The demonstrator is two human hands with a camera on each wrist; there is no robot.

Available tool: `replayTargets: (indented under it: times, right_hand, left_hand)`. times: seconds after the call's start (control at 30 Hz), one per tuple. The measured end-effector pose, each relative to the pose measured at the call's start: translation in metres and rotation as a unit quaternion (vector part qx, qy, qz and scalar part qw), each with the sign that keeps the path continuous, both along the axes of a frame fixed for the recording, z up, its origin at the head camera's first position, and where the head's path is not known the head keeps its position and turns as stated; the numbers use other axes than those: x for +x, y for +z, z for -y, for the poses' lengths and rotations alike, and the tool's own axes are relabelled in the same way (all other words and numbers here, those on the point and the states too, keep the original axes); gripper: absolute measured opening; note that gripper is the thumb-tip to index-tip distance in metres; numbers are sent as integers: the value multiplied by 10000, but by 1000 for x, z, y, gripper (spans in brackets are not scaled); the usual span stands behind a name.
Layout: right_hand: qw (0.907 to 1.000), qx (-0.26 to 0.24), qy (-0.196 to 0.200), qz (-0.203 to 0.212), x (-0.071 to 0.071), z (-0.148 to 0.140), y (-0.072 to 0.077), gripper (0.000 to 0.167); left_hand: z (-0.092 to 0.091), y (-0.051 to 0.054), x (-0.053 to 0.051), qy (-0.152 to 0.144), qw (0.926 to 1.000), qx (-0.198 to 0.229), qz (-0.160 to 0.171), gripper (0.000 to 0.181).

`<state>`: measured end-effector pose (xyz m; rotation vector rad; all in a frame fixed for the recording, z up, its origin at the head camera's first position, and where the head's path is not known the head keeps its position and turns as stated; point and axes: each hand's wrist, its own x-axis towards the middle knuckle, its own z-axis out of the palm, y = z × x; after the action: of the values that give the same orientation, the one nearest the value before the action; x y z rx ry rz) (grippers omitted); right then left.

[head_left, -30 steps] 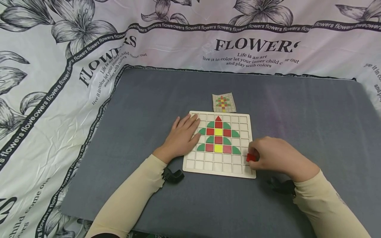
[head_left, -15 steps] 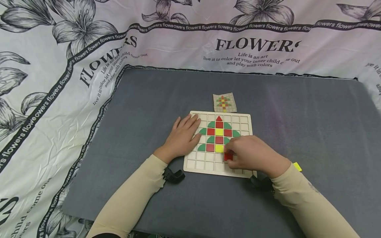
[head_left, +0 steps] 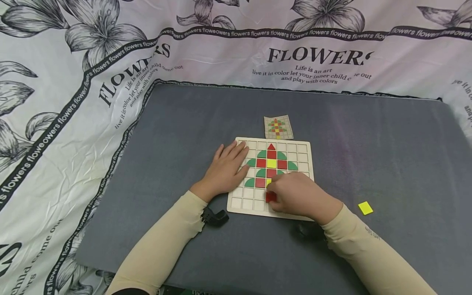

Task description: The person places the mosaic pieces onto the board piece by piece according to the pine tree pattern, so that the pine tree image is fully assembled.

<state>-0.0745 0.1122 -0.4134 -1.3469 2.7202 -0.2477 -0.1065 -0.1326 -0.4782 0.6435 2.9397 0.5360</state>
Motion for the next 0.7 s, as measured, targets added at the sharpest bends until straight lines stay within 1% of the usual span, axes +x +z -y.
replayTargets:
  times: [0.17,0.37,0.6,0.7]
  right_hand:
    - [10000,61,15,41,1,-1,1,18]
    - [9997,119,-95,197,0,-1,3,11]
    - [9999,-3,-45,154,-2,-2,2,18]
    - [9999,-17,-24,151,-2,-3,3,18]
  left_hand:
    - [0,0,0,-4,10000,15,5,61]
    - [-1,-1,-1,-19,10000,-7,28,61]
    - [0,0,0,-15,10000,-6,46,61]
    - [0,0,0,-16,10000,-3,33,61]
